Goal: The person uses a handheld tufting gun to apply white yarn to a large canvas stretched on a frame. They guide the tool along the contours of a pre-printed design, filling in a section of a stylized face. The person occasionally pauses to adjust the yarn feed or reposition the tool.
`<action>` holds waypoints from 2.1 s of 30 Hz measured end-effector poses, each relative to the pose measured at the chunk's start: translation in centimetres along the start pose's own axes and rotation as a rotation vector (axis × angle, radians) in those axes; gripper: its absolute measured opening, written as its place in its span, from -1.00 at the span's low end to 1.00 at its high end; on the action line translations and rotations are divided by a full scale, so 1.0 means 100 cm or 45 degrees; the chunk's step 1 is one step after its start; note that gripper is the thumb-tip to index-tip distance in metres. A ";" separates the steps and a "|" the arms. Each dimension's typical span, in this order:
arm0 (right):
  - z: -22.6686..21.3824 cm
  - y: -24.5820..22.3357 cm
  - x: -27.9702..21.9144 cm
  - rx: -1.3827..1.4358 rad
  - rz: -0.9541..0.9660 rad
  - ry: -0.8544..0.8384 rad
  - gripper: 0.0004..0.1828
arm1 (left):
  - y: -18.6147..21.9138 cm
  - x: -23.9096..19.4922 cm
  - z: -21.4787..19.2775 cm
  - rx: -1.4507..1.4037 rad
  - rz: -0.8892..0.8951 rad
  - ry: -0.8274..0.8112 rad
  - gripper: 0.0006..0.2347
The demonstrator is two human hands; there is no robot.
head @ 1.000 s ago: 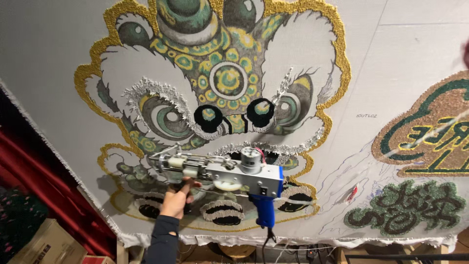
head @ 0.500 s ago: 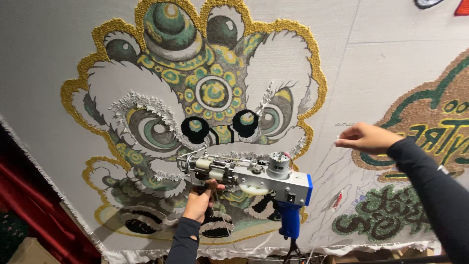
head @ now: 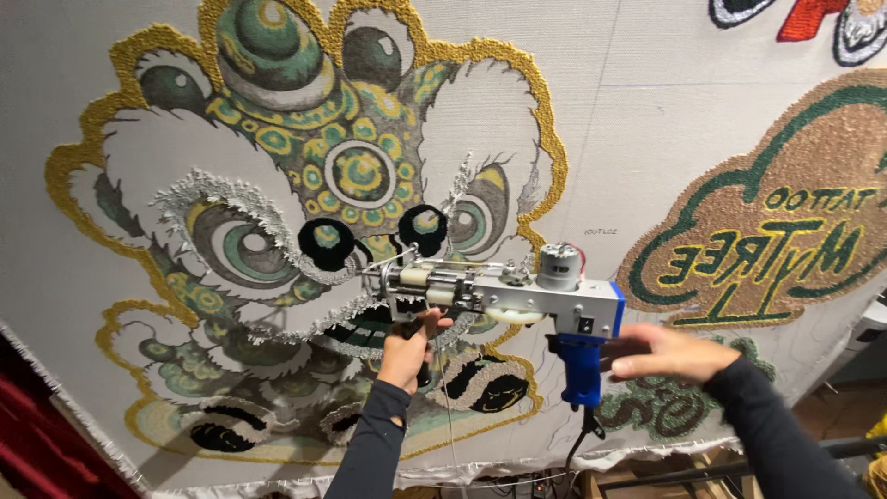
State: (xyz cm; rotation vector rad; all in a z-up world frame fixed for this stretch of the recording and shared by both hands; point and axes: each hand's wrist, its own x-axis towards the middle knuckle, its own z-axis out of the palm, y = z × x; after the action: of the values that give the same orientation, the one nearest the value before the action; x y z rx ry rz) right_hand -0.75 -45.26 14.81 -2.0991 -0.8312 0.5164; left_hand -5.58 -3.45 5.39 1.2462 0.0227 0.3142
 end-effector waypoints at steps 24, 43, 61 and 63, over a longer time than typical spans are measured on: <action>0.090 -0.057 0.023 1.212 0.013 0.970 -0.63 | 0.021 0.125 0.089 0.232 0.038 -0.471 -0.64; 0.095 -0.042 0.017 1.200 0.059 1.040 -0.62 | 0.032 0.111 0.084 0.353 0.057 -0.547 -0.56; 0.101 -0.073 0.026 1.147 0.141 1.105 -0.58 | 0.021 0.124 0.079 0.327 0.037 -0.548 -0.56; 0.099 -0.072 0.025 1.135 0.147 1.106 -0.57 | 0.023 0.123 0.080 0.353 0.035 -0.547 -0.55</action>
State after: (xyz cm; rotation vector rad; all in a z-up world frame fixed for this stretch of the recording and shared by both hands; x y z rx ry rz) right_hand -7.73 -34.89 14.47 -1.3042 0.0571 -0.0281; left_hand 7.17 -7.16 11.99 1.5693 -0.3297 0.0621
